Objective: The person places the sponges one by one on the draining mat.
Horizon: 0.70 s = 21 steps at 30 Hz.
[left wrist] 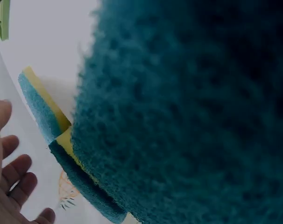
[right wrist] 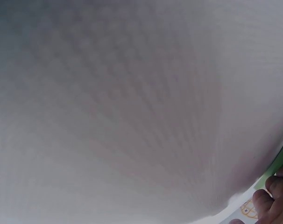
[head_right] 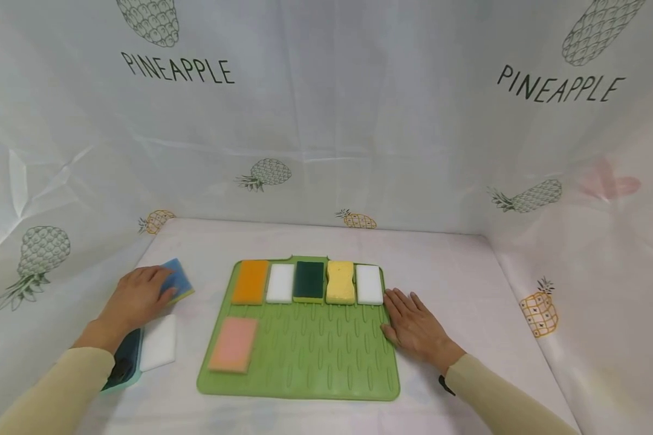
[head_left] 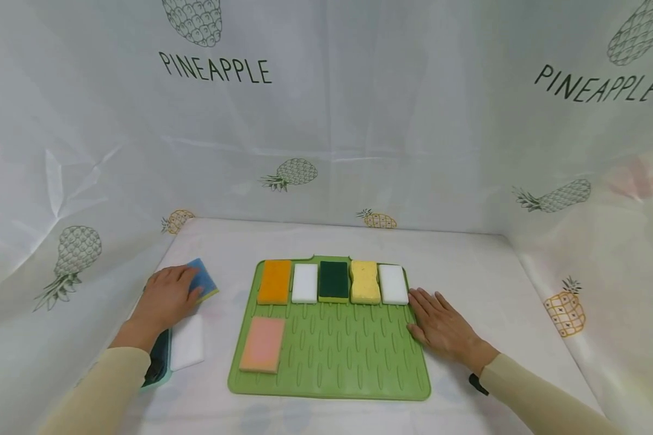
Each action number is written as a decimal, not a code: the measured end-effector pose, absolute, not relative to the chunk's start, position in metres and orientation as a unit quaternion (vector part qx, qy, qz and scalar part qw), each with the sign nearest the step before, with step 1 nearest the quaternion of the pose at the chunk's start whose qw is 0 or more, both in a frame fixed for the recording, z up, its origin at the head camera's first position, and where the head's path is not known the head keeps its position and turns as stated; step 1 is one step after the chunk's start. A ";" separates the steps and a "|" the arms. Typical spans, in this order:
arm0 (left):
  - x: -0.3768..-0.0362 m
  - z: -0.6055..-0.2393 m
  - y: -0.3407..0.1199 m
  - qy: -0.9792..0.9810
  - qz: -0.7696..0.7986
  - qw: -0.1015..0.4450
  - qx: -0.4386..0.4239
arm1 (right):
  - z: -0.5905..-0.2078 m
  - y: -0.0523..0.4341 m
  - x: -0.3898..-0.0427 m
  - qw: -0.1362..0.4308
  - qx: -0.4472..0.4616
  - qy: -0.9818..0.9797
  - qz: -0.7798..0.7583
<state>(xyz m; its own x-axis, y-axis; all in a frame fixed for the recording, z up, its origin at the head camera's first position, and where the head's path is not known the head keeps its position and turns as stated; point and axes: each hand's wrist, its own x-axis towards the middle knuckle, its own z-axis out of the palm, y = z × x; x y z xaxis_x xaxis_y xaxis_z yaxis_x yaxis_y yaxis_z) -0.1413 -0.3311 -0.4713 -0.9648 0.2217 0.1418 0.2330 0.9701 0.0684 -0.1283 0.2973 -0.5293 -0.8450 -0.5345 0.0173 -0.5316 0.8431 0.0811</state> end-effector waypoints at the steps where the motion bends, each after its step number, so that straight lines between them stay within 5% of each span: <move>1: -0.141 -0.472 -0.332 -0.991 -0.040 0.062 -0.112 | -0.530 0.297 -0.128 0.020 0.278 -0.960 -0.037; 21: -0.144 -0.480 -0.332 -0.998 -0.012 0.014 -0.061 | -0.529 0.297 -0.127 0.012 0.274 -0.961 -0.030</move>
<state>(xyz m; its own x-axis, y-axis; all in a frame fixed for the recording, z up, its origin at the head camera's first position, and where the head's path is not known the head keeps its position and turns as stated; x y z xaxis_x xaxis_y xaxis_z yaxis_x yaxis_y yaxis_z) -0.1441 -0.3319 -0.4798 -0.9922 0.1210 0.0298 0.1217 0.9923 0.0223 -0.1266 0.2969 -0.5287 -0.8493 -0.5279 0.0061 -0.5265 0.8478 0.0633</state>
